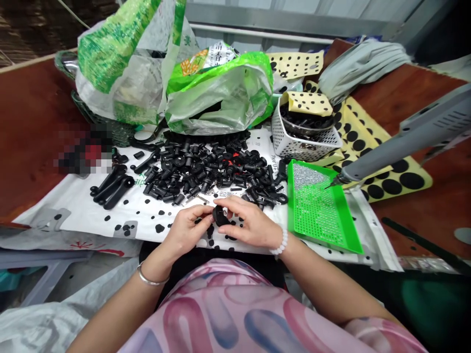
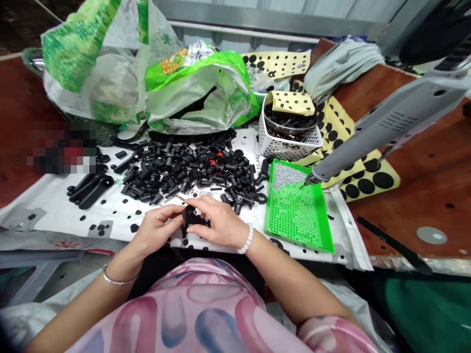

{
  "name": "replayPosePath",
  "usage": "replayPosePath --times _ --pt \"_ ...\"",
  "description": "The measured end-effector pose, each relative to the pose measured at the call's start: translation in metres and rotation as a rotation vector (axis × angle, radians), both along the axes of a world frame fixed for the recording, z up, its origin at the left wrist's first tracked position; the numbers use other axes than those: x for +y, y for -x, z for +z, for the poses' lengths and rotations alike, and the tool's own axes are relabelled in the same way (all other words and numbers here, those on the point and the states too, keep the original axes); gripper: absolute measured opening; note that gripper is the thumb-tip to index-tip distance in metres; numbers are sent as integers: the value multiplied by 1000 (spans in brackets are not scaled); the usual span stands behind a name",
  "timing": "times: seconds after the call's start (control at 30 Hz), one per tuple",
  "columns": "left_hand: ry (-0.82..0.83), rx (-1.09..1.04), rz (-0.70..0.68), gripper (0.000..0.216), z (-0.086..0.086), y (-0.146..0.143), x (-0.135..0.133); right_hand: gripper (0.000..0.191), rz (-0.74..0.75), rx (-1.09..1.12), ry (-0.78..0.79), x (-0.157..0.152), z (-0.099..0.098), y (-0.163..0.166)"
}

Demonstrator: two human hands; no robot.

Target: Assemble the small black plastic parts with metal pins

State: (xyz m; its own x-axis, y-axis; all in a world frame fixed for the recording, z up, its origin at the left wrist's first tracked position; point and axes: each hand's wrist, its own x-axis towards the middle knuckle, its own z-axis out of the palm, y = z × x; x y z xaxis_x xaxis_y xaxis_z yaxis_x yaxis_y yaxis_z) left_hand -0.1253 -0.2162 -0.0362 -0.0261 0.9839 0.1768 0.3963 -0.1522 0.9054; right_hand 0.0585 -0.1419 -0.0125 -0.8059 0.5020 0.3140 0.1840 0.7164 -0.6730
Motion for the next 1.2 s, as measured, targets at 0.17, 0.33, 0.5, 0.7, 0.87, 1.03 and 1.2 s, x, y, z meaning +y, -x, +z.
replayPosePath --times 0.17,0.33,0.5,0.7,0.87,1.03,1.2 --pt "41 -46 -29 20 5 -1 -2 41 -13 32 -69 -1 2 1" --pt "95 -116 -69 17 8 2 -4 38 4 71 -89 -4 11 1" --pt "133 -186 -102 16 7 3 -5 36 21 68 -105 -5 17 0" --pt "-145 -14 69 12 4 -2 -6 35 -89 52 -99 -13 12 4" --pt "-200 -10 84 14 1 -6 -7 36 -147 110 -106 -20 4 10" --pt "-167 -125 94 15 -6 -5 -7 46 -154 140 -166 -20 7 11" --pt "-136 -201 120 13 -8 -6 -7 31 -178 234 -90 -19 12 10"
